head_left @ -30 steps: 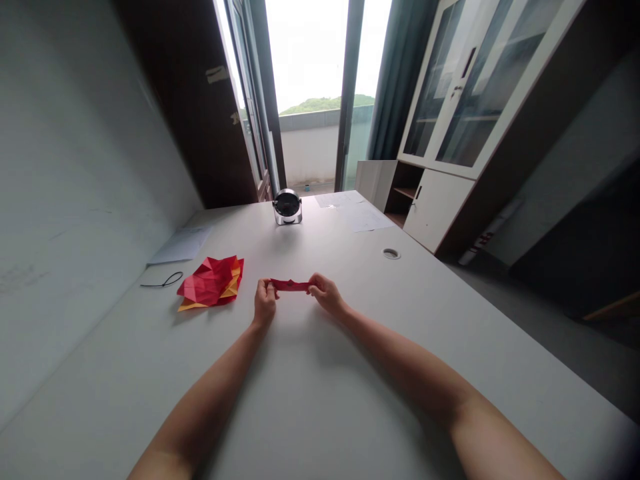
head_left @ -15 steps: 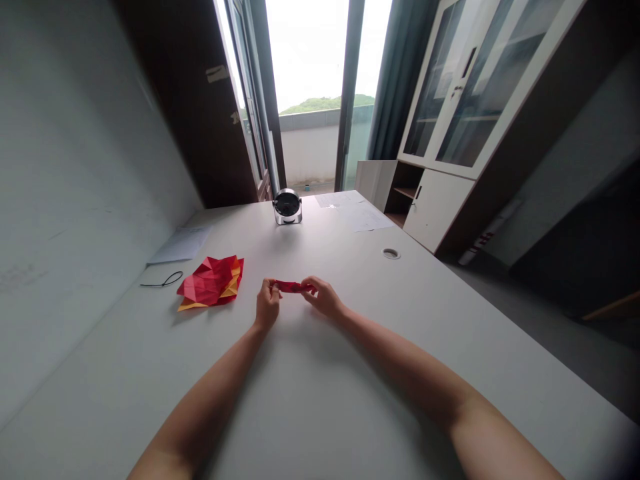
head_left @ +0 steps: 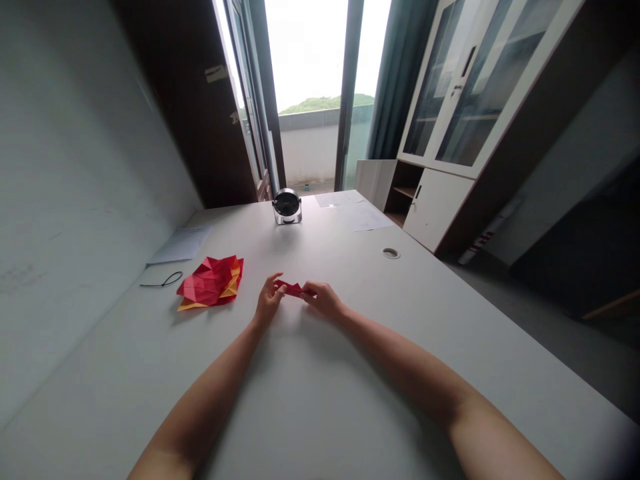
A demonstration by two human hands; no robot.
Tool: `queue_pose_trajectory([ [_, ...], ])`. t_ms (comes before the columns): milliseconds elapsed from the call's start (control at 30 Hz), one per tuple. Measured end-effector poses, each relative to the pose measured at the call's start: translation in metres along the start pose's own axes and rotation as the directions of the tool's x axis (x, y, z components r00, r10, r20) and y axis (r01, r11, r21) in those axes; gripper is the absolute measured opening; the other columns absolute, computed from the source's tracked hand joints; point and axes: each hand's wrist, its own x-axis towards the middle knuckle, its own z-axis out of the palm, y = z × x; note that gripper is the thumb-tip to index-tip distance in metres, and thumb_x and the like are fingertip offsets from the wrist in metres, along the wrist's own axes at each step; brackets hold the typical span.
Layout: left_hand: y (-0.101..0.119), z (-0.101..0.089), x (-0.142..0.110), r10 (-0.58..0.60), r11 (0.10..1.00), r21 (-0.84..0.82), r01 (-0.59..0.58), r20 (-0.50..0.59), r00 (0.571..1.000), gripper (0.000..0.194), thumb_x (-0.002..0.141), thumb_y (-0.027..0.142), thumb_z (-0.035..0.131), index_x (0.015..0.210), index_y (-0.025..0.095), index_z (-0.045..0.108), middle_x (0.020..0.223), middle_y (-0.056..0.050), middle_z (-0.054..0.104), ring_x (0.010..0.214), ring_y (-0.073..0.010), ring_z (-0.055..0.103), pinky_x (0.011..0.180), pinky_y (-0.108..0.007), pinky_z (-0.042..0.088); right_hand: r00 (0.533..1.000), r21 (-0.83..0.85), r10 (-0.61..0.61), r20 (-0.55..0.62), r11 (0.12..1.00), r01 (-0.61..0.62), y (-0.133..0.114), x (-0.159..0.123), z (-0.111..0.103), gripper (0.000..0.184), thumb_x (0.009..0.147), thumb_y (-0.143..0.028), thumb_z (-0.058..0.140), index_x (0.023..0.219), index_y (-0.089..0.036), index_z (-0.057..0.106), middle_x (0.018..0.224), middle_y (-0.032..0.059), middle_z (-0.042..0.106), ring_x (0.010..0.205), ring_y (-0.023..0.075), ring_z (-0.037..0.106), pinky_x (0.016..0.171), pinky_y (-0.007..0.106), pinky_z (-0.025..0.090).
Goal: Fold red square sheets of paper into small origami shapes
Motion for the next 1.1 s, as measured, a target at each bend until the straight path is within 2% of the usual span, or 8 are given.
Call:
queue_pose_trajectory([
  [100, 0.0, -0.002, -0.001, 0.054, 0.995, 0.08, -0.054, 0.011, 0.998, 0.024, 0.086, 0.033, 0.061, 0.106, 0.021, 0.065, 0.098, -0.006, 0.068, 0.091, -0.0182, 0.065, 0.079, -0.029, 0.052, 1.0, 0.023, -0.005, 0.007, 1.0, 0.005, 0.001, 0.001, 0.001, 0.01, 0.084, -0.026, 0.06, 0.077, -0.019, 0.064, 0.068, -0.0021, 0.065, 0.061, 0.0117, 0.053, 0.061, 0.022, 0.039],
  [200, -0.003, -0.001, -0.002, 0.044, 0.99, 0.132, -0.044, -0.002, 0.999, 0.017, 0.086, 0.034, 0.061, 0.092, 0.019, 0.067, 0.089, -0.005, 0.069, 0.086, -0.0184, 0.066, 0.077, -0.029, 0.052, 0.999, 0.063, 0.017, -0.035, 0.998, -0.015, 0.001, 0.001, 0.001, 0.006, 0.084, -0.025, 0.06, 0.08, -0.02, 0.062, 0.072, -0.0006, 0.069, 0.063, 0.0126, 0.057, 0.062, 0.023, 0.041],
  [400, -0.007, 0.002, -0.003, 0.019, 0.995, 0.096, -0.017, -0.023, 1.0, 0.017, 0.083, 0.032, 0.064, 0.094, 0.019, 0.065, 0.082, -0.003, 0.069, 0.076, -0.017, 0.066, 0.074, -0.03, 0.053, 0.997, 0.156, 0.052, -0.057, 0.987, -0.043, 0.0, 0.001, -0.001, 0.003, 0.085, -0.023, 0.059, 0.087, -0.021, 0.06, 0.073, -0.0002, 0.07, 0.064, 0.0143, 0.063, 0.063, 0.024, 0.045],
  [500, -0.006, 0.003, -0.003, 0.016, 0.995, 0.094, -0.015, -0.014, 1.0, 0.022, 0.083, 0.03, 0.064, 0.103, 0.02, 0.065, 0.086, -0.004, 0.07, 0.076, -0.0171, 0.067, 0.074, -0.031, 0.053, 0.996, 0.149, 0.064, -0.064, 0.987, -0.054, 0.0, 0.002, -0.001, 0.016, 0.087, -0.024, 0.059, 0.102, -0.023, 0.062, 0.075, -0.001, 0.071, 0.065, 0.0147, 0.064, 0.066, 0.025, 0.046],
  [633, 0.0, 0.002, -0.006, 0.092, 0.955, 0.28, -0.101, 0.045, 0.995, 0.019, 0.084, 0.03, 0.064, 0.101, 0.024, 0.07, 0.091, -0.005, 0.072, 0.083, -0.0203, 0.066, 0.08, -0.034, 0.05, 0.998, 0.086, 0.038, -0.058, 0.996, -0.033, -0.001, 0.002, -0.003, 0.033, 0.088, -0.023, 0.058, 0.121, -0.026, 0.06, 0.084, -0.0002, 0.074, 0.07, 0.0155, 0.064, 0.073, 0.027, 0.047],
  [867, 0.008, 0.001, -0.008, 0.201, 0.786, 0.568, -0.244, 0.138, 0.97, 0.008, 0.083, 0.032, 0.07, 0.087, 0.026, 0.073, 0.082, -0.006, 0.07, 0.084, -0.0245, 0.06, 0.085, -0.039, 0.042, 0.997, -0.026, 0.003, -0.078, 1.0, -0.005, -0.006, 0.0, -0.003, 0.031, 0.089, -0.023, 0.059, 0.119, -0.028, 0.062, 0.091, 0.0005, 0.076, 0.076, 0.0169, 0.066, 0.078, 0.029, 0.047],
  [967, 0.007, 0.0, -0.007, 0.21, 0.791, 0.559, -0.247, 0.13, 0.969, 0.011, 0.084, 0.036, 0.069, 0.084, 0.026, 0.073, 0.083, -0.006, 0.069, 0.085, -0.0244, 0.058, 0.086, -0.039, 0.041, 0.997, 0.003, -0.002, -0.081, 1.0, 0.002, -0.006, 0.001, -0.002, 0.026, 0.088, -0.025, 0.061, 0.114, -0.028, 0.064, 0.09, 0.0008, 0.075, 0.076, 0.0169, 0.067, 0.078, 0.029, 0.048],
  [1100, 0.0, -0.002, -0.005, 0.169, 0.868, 0.458, -0.193, 0.093, 0.981, 0.01, 0.084, 0.035, 0.069, 0.088, 0.028, 0.075, 0.082, -0.004, 0.071, 0.082, -0.022, 0.061, 0.082, -0.036, 0.045, 0.986, 0.191, 0.06, -0.153, 0.981, -0.03, -0.004, 0.004, -0.004, 0.019, 0.086, -0.03, 0.063, 0.104, -0.023, 0.066, 0.085, 0.0026, 0.074, 0.076, 0.0174, 0.067, 0.075, 0.03, 0.051],
])
